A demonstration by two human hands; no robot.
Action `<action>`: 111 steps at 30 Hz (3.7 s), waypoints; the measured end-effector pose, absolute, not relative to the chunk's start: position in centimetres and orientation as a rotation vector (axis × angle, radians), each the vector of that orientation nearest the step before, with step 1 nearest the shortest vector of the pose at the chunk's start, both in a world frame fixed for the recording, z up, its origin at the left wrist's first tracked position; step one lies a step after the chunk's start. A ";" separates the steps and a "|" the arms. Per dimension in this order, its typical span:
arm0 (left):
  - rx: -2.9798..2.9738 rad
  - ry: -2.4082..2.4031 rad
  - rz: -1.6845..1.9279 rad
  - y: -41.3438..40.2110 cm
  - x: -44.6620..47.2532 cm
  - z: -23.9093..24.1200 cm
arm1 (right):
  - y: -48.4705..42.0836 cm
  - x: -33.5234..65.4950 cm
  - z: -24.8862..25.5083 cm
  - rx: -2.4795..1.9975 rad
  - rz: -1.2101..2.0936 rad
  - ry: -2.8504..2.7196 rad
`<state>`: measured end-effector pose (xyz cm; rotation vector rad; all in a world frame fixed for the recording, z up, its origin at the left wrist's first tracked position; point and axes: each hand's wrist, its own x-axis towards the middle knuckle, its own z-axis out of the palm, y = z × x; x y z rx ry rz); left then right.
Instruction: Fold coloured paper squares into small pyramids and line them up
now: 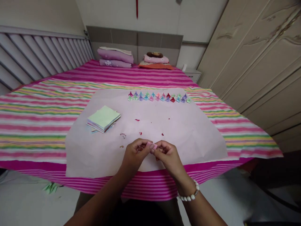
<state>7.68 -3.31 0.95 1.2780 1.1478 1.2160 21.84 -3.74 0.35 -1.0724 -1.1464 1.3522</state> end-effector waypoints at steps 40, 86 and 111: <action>1.564 1.157 1.157 -3.1 6.1 0.8 | -3.8 22.6 -0.3 -0.945 1.364 -1.089; 1.170 0.948 1.149 -3.4 6.8 0.5 | -3.9 22.5 0.5 -0.878 1.210 -1.322; 1.124 0.999 1.185 -3.4 6.6 0.6 | -3.5 23.0 -0.4 -1.018 1.228 -1.202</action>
